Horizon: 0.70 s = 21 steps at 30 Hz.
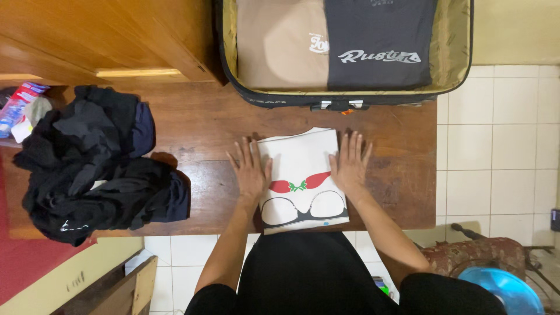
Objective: The person removes several t-shirts from a wooden wardrobe, places them on a table, and folds them one by one. The person then places the folded t-shirts into an open suitcase.
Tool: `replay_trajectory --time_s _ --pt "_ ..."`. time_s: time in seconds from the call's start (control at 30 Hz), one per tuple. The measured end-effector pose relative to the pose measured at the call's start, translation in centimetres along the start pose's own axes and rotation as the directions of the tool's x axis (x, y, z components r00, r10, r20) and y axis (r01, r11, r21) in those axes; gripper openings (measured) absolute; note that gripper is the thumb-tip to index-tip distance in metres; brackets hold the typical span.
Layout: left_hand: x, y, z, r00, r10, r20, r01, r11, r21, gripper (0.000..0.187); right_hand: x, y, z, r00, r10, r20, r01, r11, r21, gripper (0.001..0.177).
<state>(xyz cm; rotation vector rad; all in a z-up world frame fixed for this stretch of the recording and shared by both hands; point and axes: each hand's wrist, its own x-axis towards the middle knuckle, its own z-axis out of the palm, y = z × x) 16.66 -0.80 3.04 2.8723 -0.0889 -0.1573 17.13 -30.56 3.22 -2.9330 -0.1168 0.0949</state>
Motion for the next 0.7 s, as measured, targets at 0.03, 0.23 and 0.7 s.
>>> replay_trajectory --time_s 0.03,0.23,0.7 --pt "-1.3 0.7 0.3 0.998 0.061 -0.01 -0.061 0.998 -0.016 0.08 -0.9 -1.0 0.2 1.0 -0.025 -0.011 0.025 1.0 0.01 0.077" --pt "-7.5 3.4 1.9 0.975 0.22 0.017 -0.217 0.969 -0.121 0.078 -5.9 -3.5 0.9 0.98 -0.191 0.056 0.187 0.98 0.06 0.074" --pt "-13.6 6.2 3.1 0.962 0.263 0.078 -0.259 0.964 -0.057 0.071 -12.5 -7.1 1.5 0.955 -0.277 0.104 0.289 0.948 -0.135 0.075"
